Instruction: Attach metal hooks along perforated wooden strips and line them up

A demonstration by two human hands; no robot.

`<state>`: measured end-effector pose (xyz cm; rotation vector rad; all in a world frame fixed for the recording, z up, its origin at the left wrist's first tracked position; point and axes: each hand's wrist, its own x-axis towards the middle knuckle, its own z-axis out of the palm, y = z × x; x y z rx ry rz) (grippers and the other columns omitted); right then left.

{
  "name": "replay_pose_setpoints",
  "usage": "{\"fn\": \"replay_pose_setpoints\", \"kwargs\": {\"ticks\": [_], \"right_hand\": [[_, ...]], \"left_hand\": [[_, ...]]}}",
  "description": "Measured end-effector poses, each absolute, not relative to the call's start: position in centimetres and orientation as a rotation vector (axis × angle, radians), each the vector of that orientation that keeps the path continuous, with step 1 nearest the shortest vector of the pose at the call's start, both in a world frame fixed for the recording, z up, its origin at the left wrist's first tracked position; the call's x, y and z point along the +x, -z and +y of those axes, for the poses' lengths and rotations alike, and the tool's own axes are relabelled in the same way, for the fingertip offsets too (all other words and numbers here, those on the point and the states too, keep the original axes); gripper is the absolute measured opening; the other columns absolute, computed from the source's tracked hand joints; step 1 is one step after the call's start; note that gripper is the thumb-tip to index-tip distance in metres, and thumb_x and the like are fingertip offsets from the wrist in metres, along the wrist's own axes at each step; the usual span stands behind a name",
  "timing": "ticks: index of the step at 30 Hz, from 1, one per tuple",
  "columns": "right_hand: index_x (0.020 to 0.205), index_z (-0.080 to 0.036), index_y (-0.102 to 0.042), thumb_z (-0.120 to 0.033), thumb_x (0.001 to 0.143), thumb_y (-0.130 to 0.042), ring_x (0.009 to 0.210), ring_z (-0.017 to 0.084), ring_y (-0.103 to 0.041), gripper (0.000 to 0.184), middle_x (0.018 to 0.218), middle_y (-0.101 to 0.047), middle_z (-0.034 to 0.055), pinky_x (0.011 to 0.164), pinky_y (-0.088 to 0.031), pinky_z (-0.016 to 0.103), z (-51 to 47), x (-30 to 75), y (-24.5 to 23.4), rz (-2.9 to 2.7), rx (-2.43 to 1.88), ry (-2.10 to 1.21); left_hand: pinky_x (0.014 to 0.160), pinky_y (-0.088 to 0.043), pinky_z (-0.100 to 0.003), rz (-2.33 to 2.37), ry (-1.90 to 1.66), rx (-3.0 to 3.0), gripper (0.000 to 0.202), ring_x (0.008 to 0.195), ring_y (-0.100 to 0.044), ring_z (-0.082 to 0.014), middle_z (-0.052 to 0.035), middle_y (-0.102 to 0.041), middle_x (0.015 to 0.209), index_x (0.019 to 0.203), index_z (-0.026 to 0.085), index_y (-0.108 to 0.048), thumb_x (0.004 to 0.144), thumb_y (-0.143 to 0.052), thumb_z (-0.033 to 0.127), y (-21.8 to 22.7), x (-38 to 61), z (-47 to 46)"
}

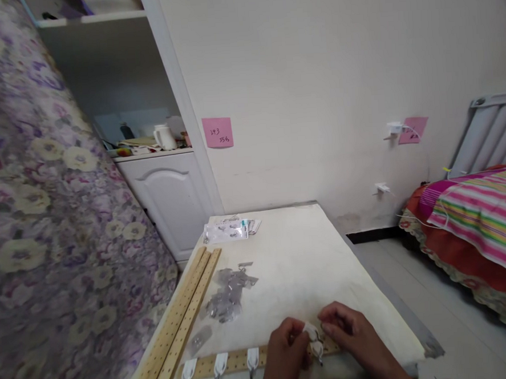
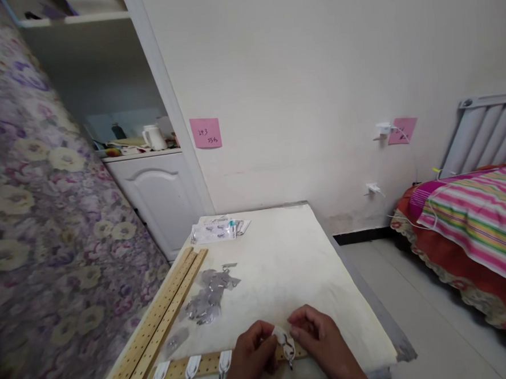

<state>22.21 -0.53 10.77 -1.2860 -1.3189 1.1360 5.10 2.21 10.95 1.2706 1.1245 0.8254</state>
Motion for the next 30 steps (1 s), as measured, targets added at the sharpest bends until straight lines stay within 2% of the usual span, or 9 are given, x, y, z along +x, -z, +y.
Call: {"fn": "replay_pose_setpoints", "kwargs": {"ticks": [3,6,10,15,20,23,30], "right_hand": [[0.078,-0.018,-0.06,-0.037,0.075,-0.063,0.053,0.01,-0.046,0.02,0.056,-0.05,-0.0054,0.051,-0.036,0.022,-0.4,22.0,-10.9,-1.293,-1.29,-1.143],[0.072,-0.018,-0.056,-0.039,0.075,-0.062,0.046,0.009,-0.046,0.022,0.049,-0.05,-0.0061,0.047,-0.035,0.021,-0.8,22.1,-11.4,-1.291,-1.282,-1.214],[0.075,-0.018,-0.056,-0.038,0.077,-0.061,0.047,0.01,-0.051,0.021,0.05,-0.057,-0.0045,0.049,-0.038,0.021,-1.4,22.9,-11.8,-1.298,-1.251,-1.264],[0.069,-0.018,-0.052,-0.036,0.076,-0.06,0.042,0.007,-0.045,0.021,0.049,-0.054,-0.0063,0.044,-0.032,0.02,-1.5,24.6,-10.9,-1.29,-1.32,-1.207],[0.07,-0.019,-0.05,-0.039,0.073,-0.059,0.039,0.008,-0.048,0.023,0.047,-0.054,-0.0071,0.042,-0.033,0.02,-1.5,25.7,-9.1,-1.18,-1.365,-1.296],[0.069,-0.02,-0.048,-0.039,0.07,-0.059,0.038,0.01,-0.051,0.022,0.044,-0.054,-0.0078,0.043,-0.037,0.022,-1.5,25.7,-8.1,-1.138,-1.366,-1.36],[0.065,-0.021,-0.046,-0.027,0.067,-0.054,0.036,0.01,-0.05,0.01,0.048,-0.048,-0.0096,0.04,-0.035,0.022,-1.0,25.8,-5.7,-1.176,-1.423,-1.248]], "left_hand": [[0.042,-0.035,-0.023,1.099,-0.748,1.31,0.012,0.039,-0.046,-0.0095,0.0061,-0.05,0.044,0.067,0.017,-0.057,0.068,-0.056,0.029,-11.8,5.9,2.2],[0.04,-0.034,-0.022,1.095,-0.729,1.315,0.015,0.038,-0.045,-0.0093,0.006,-0.05,0.045,0.066,0.017,-0.056,0.069,-0.057,0.032,-11.9,6.9,2.0],[0.037,-0.03,-0.022,1.128,-0.735,1.339,0.019,0.036,-0.041,-0.0081,0.007,-0.046,0.045,0.063,0.018,-0.054,0.07,-0.057,0.036,-11.8,8.1,1.4],[0.037,-0.027,-0.023,1.111,-0.743,1.271,0.022,0.034,-0.038,-0.0073,0.0075,-0.044,0.048,0.072,0.018,-0.056,0.07,-0.049,0.039,-10.3,9.7,0.3],[0.04,-0.019,-0.025,1.044,-0.578,1.052,0.029,0.033,-0.037,-0.0083,0.0053,-0.044,0.045,0.062,0.022,-0.048,0.06,-0.043,0.051,-6.8,11.7,-1.2],[0.043,-0.016,-0.026,0.998,-0.547,0.919,0.035,0.033,-0.037,-0.0087,0.0039,-0.046,0.045,0.063,0.022,-0.047,0.052,-0.044,0.055,-5.6,12.7,-1.8],[0.048,-0.023,-0.028,0.924,-0.547,0.745,0.052,0.038,-0.041,-0.0113,0.0005,-0.05,0.051,0.067,0.022,-0.044,0.043,-0.057,0.066,-4.1,14.0,-1.9]]}}
